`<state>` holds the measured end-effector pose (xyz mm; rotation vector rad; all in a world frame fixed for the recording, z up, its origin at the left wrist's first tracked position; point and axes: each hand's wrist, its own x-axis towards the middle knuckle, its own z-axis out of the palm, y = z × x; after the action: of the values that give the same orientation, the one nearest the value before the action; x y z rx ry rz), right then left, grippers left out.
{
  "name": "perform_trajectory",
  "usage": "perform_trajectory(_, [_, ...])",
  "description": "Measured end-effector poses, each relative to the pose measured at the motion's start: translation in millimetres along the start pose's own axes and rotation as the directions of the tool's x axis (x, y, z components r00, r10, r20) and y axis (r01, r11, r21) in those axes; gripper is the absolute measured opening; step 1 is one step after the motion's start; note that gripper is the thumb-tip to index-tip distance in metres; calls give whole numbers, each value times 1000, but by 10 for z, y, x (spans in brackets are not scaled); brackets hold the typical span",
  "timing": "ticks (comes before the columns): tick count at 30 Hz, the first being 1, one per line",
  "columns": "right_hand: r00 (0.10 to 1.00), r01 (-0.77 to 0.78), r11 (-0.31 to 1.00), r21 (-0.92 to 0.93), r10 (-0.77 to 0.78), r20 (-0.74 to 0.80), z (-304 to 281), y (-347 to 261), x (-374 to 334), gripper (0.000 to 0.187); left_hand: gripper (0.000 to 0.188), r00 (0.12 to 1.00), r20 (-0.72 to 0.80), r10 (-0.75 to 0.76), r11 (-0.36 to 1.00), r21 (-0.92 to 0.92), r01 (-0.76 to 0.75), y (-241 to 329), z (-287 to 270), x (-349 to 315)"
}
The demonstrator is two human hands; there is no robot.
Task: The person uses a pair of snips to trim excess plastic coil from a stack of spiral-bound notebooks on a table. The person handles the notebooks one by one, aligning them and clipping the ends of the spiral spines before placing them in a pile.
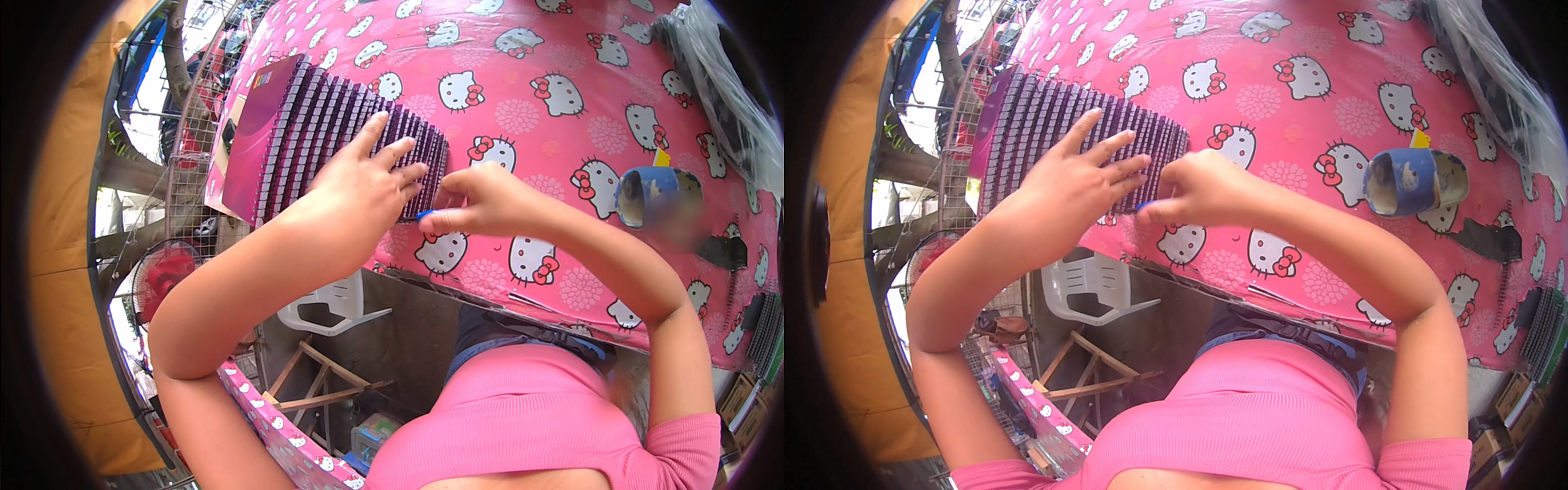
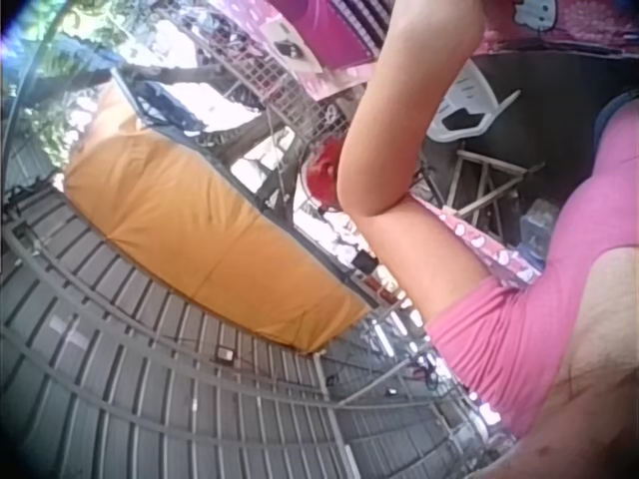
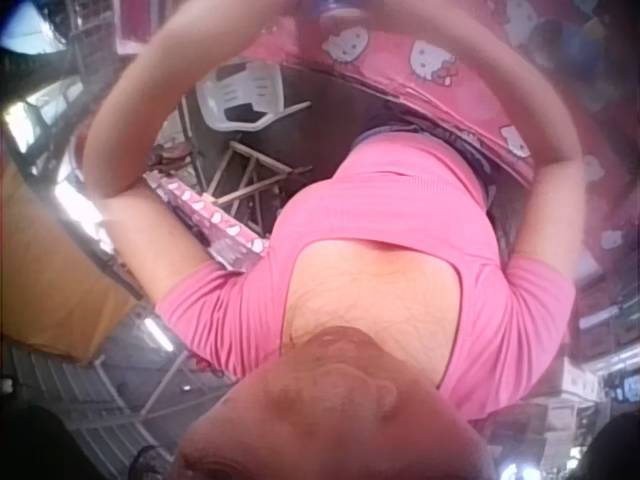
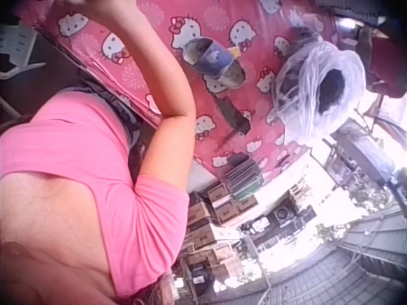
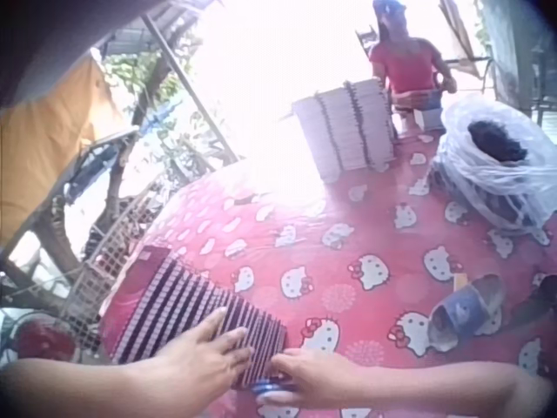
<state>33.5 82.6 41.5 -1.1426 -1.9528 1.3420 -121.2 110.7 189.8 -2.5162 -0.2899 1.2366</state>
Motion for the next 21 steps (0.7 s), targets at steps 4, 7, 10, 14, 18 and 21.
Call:
perform_trajectory(4, [781,349,785,-511,-545,-305,127,155,-133,44,71,992,109,-59,998,-17,61,42,-65,41])
perform_trajectory(7, [738,377,733,-566,-607,-294,169,167,-76,42,72,991,120,-65,998,-2,66,38,-80,48])
perform_trajectory(10, [895,358,914,-190,-394,-210,99,206,19,39,73,991,121,-53,999,16,51,28,-60,45])
perform_trajectory(14, [994,-92,968,234,74,82,-45,114,57,45,75,997,76,-25,999,-35,28,35,-38,91])
perform_trajectory(18, [937,209,943,-260,-269,-223,172,152,-101,40,75,992,122,-39,999,23,36,66,19,138])
perform_trajectory(21, [778,275,747,-606,-543,-316,231,101,-180,46,72,981,177,-78,997,38,72,101,-60,146])
